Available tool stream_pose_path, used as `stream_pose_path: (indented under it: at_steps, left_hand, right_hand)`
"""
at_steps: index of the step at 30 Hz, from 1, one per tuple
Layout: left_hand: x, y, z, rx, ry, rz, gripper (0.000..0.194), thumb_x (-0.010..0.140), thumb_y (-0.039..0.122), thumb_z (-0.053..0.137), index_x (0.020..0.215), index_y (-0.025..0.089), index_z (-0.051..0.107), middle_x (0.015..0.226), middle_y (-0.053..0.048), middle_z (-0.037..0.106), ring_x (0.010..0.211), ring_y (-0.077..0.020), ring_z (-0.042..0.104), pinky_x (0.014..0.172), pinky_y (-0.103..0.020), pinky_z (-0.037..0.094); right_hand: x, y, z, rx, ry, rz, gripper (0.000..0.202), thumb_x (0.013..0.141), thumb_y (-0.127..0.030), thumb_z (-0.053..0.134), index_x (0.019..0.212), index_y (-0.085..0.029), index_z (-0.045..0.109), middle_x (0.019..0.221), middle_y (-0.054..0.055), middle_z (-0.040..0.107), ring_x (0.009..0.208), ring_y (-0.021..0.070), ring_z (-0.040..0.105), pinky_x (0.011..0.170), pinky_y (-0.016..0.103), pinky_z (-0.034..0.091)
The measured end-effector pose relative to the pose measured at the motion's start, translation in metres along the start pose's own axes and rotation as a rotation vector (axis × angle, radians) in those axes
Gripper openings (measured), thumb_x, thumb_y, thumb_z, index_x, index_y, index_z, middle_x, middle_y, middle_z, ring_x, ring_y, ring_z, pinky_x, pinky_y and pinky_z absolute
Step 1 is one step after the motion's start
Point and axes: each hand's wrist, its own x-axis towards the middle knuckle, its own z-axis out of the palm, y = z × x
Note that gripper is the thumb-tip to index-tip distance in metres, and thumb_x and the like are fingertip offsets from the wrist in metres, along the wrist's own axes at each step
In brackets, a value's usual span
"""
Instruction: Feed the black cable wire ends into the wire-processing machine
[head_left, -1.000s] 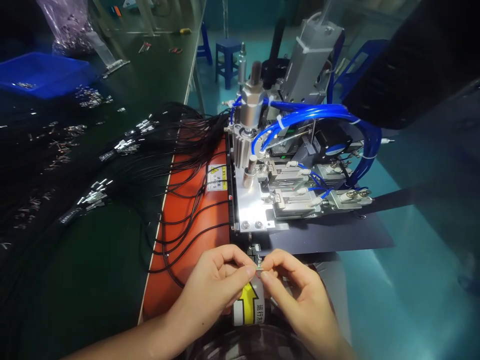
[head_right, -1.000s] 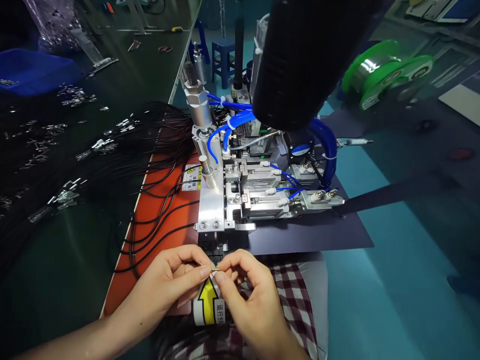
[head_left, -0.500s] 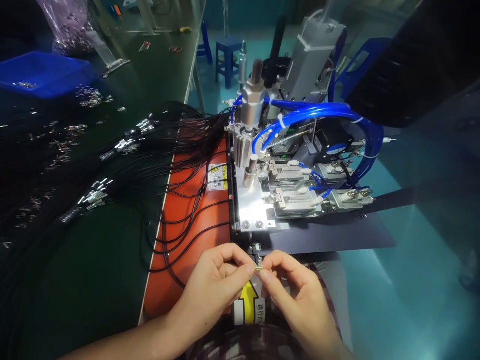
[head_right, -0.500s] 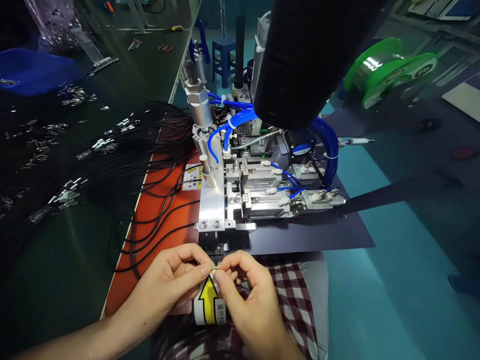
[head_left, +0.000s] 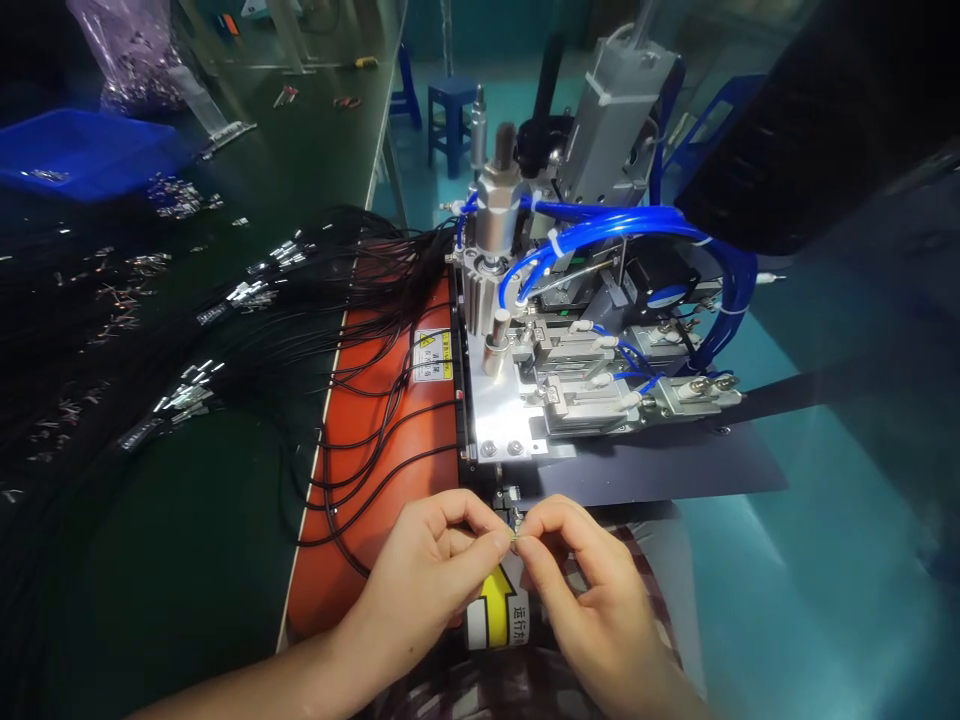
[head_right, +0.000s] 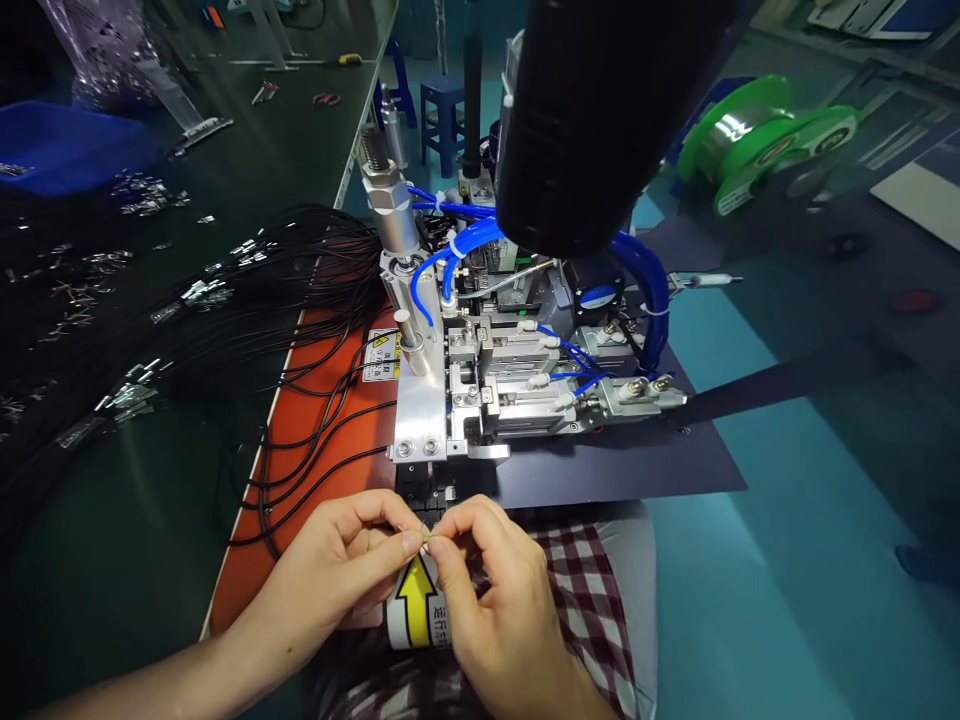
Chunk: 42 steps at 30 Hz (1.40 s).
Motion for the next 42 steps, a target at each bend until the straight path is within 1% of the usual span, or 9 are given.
stream_pose_path:
  at_steps: [4,16,19,22,24,31,34,37,42]
  left_hand:
    - [-0.001,0.003,0.001,0.001,0.020,-0.031,0.023,0.079,0.037,0.061,0.072,0.016,0.053,0.041,0.010,0.035,0.037,-0.0040,0.024,0.036,-0.015,0.022]
    - [-0.001,0.000,0.001,-0.010,0.015,-0.050,0.023,0.080,0.037,0.061,0.072,0.017,0.053,0.039,0.011,0.033,0.036,-0.0036,0.021,0.035,-0.015,0.019]
    - [-0.002,-0.001,0.005,0.041,0.068,0.111,0.016,0.080,0.030,0.062,0.072,0.016,0.057,0.050,0.006,0.044,0.042,-0.0055,0.034,0.041,-0.017,0.029]
    - [-0.004,-0.005,0.007,0.180,0.149,0.398,0.006,0.080,0.021,0.062,0.076,0.016,0.064,0.072,0.000,0.053,0.062,-0.0104,0.048,0.054,-0.020,0.038]
    - [-0.004,-0.006,0.007,0.251,0.149,0.482,0.006,0.081,0.020,0.060,0.080,0.018,0.066,0.078,-0.001,0.052,0.065,-0.0113,0.047,0.056,-0.021,0.038]
    - [0.003,0.005,0.000,0.211,0.019,0.206,0.014,0.083,0.027,0.058,0.075,0.016,0.058,0.072,0.003,0.046,0.051,-0.0062,0.041,0.045,-0.019,0.031]
    - [0.005,0.008,-0.005,0.435,0.058,0.249,0.007,0.087,0.025,0.052,0.091,0.019,0.054,0.073,0.002,0.051,0.059,-0.0099,0.048,0.052,-0.020,0.038]
    - [0.006,0.005,-0.009,0.774,0.130,0.450,0.011,0.088,0.015,0.048,0.094,0.021,0.054,0.083,0.000,0.053,0.074,-0.0131,0.053,0.066,-0.023,0.043]
    - [0.011,-0.006,-0.018,1.073,0.077,0.656,0.029,0.089,0.007,0.040,0.110,0.020,0.054,0.096,-0.005,0.051,0.079,-0.0162,0.055,0.070,-0.027,0.048]
  right_hand:
    - [0.001,0.004,-0.002,0.057,0.015,0.065,0.008,0.089,-0.024,0.052,0.085,-0.022,0.059,0.073,0.001,0.059,0.064,0.0169,0.057,0.059,0.027,0.045]
    - [0.000,0.000,0.000,-0.170,0.086,-0.252,0.012,0.083,-0.010,0.058,0.079,-0.021,0.060,0.073,0.002,0.065,0.066,0.0195,0.059,0.063,0.032,0.041]
    - [0.000,-0.002,0.001,-0.123,0.082,-0.180,0.011,0.085,-0.014,0.056,0.076,-0.021,0.057,0.071,0.002,0.060,0.064,0.0177,0.055,0.061,0.030,0.040]
    - [0.001,-0.006,0.002,0.076,0.031,0.057,0.017,0.087,-0.023,0.053,0.071,-0.020,0.053,0.064,-0.001,0.053,0.057,0.0147,0.048,0.054,0.026,0.038]
    - [0.002,-0.008,0.001,0.197,-0.021,0.199,0.020,0.088,-0.028,0.053,0.069,-0.020,0.051,0.059,-0.003,0.047,0.052,0.0127,0.042,0.049,0.024,0.035]
    - [0.005,-0.004,-0.003,0.210,-0.048,0.218,0.020,0.087,-0.030,0.054,0.070,-0.019,0.053,0.063,-0.003,0.046,0.058,0.0129,0.041,0.051,0.023,0.034]
    - [0.015,0.003,-0.008,0.209,-0.056,0.233,0.020,0.085,-0.030,0.056,0.070,-0.018,0.053,0.063,-0.003,0.047,0.059,0.0130,0.041,0.053,0.023,0.035]
    - [0.026,0.010,-0.013,0.212,-0.101,0.259,0.020,0.084,-0.029,0.057,0.068,-0.018,0.054,0.062,-0.003,0.047,0.056,0.0124,0.040,0.052,0.023,0.034]
    - [0.037,0.020,-0.017,0.231,-0.134,0.325,0.020,0.082,-0.032,0.057,0.068,-0.017,0.054,0.057,-0.005,0.044,0.052,0.0116,0.037,0.048,0.024,0.030]
